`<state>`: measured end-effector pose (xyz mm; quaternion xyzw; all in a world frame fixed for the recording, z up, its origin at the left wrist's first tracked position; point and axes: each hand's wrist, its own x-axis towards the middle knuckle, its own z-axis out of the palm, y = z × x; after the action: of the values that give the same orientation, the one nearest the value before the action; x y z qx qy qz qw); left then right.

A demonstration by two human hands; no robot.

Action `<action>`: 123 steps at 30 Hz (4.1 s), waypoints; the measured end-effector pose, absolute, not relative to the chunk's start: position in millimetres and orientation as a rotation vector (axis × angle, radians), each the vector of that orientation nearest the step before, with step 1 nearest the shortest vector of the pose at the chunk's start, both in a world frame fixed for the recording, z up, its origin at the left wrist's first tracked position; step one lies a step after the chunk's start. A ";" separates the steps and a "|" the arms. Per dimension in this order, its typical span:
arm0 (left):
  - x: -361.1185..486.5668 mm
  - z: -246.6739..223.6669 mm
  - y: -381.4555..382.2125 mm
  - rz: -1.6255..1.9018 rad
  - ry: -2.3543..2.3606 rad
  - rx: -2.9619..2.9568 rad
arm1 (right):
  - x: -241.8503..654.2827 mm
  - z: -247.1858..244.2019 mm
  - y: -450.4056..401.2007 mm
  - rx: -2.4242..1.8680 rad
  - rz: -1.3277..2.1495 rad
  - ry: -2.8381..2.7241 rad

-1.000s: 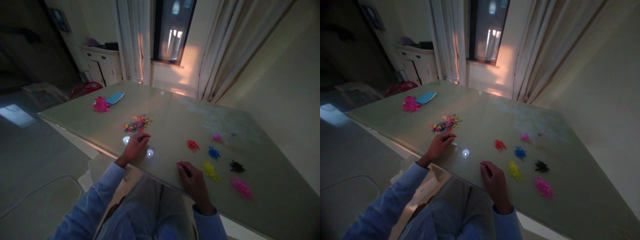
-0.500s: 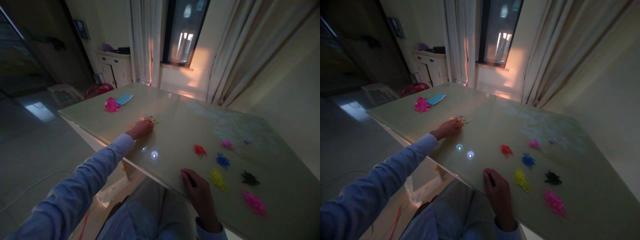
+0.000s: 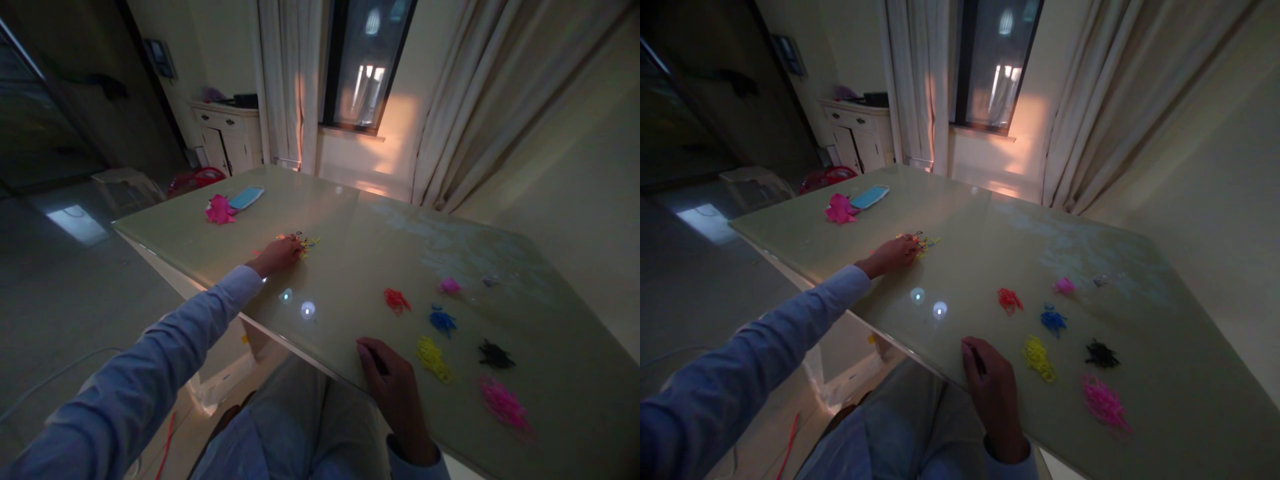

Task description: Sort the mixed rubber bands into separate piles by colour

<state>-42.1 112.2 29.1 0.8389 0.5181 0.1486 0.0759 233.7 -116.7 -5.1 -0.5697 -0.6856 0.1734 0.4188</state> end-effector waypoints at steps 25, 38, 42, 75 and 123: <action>38.1 85.0 3.5 0.961 0.503 0.891 | 230.4 -5.1 -120.0 -1.430 0.468 -1.708; 210.7 60.1 27.1 0.596 0.640 2.162 | 226.4 -4.3 -121.4 -1.488 0.538 -1.768; 252.3 52.6 39.4 0.455 0.611 2.461 | 226.8 0.6 -122.0 -1.505 0.506 -1.854; 119.0 26.6 25.4 0.959 1.089 2.013 | 228.8 -2.6 -125.3 -1.437 0.554 -1.757; 0.2 -4.2 6.7 1.359 1.034 1.291 | 132.2 45.1 134.0 -1.827 0.269 -2.466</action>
<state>0.2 6.7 -4.2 0.5289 0.4236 0.5571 0.4800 132.2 134.0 45.1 -0.5929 -0.8000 0.0874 0.0304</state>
